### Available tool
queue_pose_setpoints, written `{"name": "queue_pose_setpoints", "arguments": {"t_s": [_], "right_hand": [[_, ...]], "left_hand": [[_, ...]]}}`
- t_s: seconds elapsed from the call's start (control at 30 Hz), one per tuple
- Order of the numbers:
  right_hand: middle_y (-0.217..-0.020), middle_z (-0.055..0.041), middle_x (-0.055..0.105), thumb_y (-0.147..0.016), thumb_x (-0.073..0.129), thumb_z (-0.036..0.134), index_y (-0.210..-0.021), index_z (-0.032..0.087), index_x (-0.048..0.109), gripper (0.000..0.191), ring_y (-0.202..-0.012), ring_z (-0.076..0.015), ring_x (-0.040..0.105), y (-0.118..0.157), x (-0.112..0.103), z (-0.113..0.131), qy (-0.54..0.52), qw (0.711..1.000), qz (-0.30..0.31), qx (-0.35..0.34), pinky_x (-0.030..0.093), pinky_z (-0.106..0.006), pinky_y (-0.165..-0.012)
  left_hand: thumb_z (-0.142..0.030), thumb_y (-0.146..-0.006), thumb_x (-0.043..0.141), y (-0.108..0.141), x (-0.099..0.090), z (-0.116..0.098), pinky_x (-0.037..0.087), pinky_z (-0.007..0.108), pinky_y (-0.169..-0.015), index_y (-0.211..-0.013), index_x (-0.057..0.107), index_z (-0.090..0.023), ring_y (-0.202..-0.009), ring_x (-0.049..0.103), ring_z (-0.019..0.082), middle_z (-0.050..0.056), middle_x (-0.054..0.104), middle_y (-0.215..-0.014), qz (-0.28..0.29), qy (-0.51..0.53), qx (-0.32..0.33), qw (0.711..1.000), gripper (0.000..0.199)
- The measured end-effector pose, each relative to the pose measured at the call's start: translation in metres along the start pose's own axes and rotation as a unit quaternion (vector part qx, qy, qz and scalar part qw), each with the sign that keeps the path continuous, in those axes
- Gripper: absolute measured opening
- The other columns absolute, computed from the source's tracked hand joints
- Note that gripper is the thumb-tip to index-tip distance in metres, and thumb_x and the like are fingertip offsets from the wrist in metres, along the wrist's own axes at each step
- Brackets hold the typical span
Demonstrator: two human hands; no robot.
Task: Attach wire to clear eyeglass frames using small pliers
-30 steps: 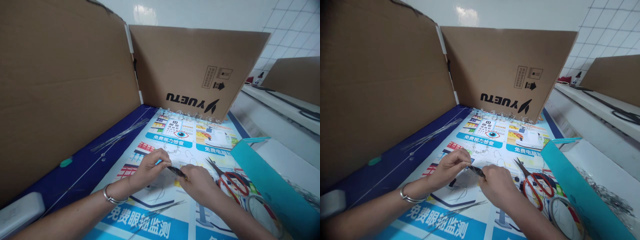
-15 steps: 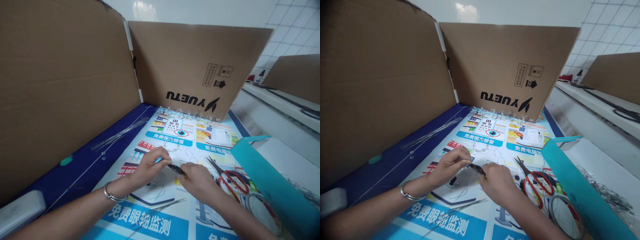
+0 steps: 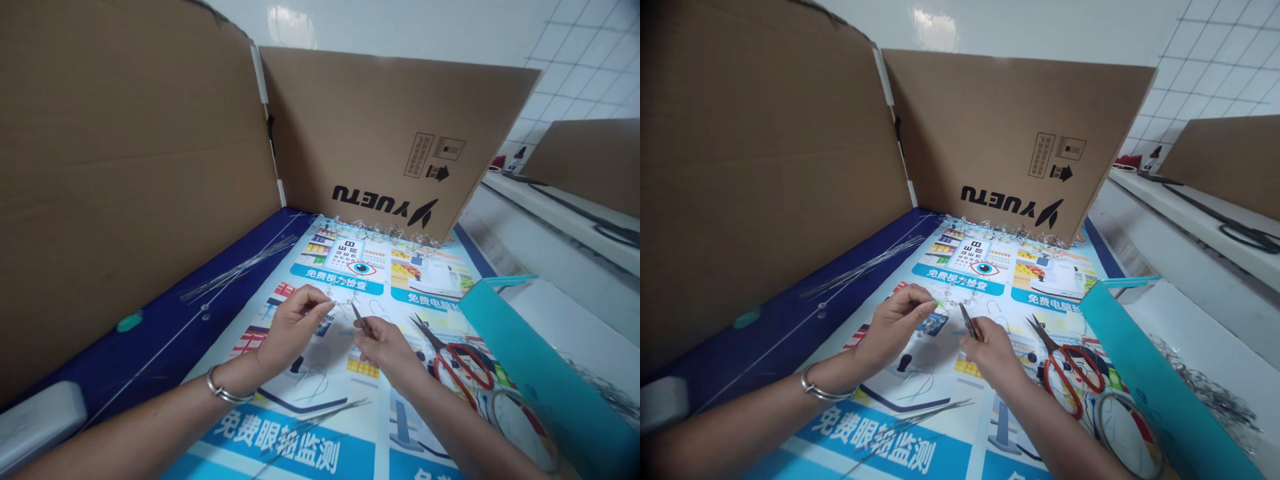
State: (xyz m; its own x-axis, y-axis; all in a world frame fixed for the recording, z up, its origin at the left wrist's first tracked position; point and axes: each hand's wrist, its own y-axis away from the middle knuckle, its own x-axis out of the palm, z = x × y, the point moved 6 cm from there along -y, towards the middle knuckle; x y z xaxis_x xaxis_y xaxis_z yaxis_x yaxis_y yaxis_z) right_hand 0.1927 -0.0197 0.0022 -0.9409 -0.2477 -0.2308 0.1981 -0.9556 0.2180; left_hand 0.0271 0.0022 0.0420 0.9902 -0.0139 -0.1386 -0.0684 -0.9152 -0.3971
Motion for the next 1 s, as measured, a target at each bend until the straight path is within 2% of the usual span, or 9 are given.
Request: {"name": "queue_pose_setpoints", "arguments": {"t_s": [0.13,0.3,0.57,0.77,1.0], "right_hand": [[-0.061,0.0033,0.050,-0.070,0.056,0.030,-0.094,0.018,0.055,0.027,-0.050,-0.0081,0.045,0.003,0.006,-0.005,-0.081,0.996,0.014,0.045,0.031,-0.020,-0.045],[-0.055,0.0034,0.049,-0.066,0.059,0.027,-0.085,0.016,0.057,0.021,-0.049,-0.0078,0.044,0.010,0.018,-0.007,-0.140,0.985,0.059,0.083,0.030,-0.020,-0.046],[-0.059,0.0040,0.051,-0.064,0.059,0.021,-0.082,0.017,0.059,0.019,-0.052,-0.0063,0.043,0.015,0.027,-0.002,-0.152,0.983,0.084,0.066,0.029,-0.019,-0.049],[-0.059,0.0042,0.052,-0.062,0.061,0.021,-0.078,0.016,0.059,0.017,-0.051,-0.0057,0.043,0.017,0.027,0.004,-0.137,0.986,0.080,0.056,0.030,-0.019,-0.050],[-0.059,0.0031,0.054,-0.063,0.061,0.025,-0.082,0.016,0.056,0.021,-0.053,-0.0083,0.051,0.014,0.027,-0.006,-0.127,0.984,0.083,0.097,0.034,-0.019,-0.049]], "left_hand": [[-0.024,-0.077,0.056,0.004,0.002,-0.003,0.039,0.022,-0.062,-0.073,0.052,-0.016,-0.066,0.047,0.011,0.000,0.052,-0.072,-0.014,0.052,-0.039,0.998,0.010],[-0.025,-0.077,0.057,0.009,0.004,-0.007,0.039,0.021,-0.059,-0.072,0.051,-0.016,-0.062,0.047,0.009,-0.002,0.050,-0.066,-0.021,0.117,-0.075,0.990,0.012],[-0.023,-0.078,0.057,0.012,0.009,-0.007,0.038,0.021,-0.058,-0.074,0.050,-0.015,-0.060,0.047,0.008,-0.002,0.051,-0.066,-0.025,0.199,-0.120,0.972,0.012],[-0.026,-0.078,0.057,0.011,0.009,-0.001,0.039,0.023,-0.059,-0.073,0.049,-0.015,-0.059,0.048,0.008,-0.003,0.051,-0.063,-0.030,0.230,-0.146,0.962,0.014],[-0.028,-0.075,0.060,0.012,0.008,0.004,0.038,0.022,-0.058,-0.072,0.050,-0.015,-0.058,0.048,0.008,-0.003,0.051,-0.062,-0.045,0.231,-0.165,0.958,0.016]]}}
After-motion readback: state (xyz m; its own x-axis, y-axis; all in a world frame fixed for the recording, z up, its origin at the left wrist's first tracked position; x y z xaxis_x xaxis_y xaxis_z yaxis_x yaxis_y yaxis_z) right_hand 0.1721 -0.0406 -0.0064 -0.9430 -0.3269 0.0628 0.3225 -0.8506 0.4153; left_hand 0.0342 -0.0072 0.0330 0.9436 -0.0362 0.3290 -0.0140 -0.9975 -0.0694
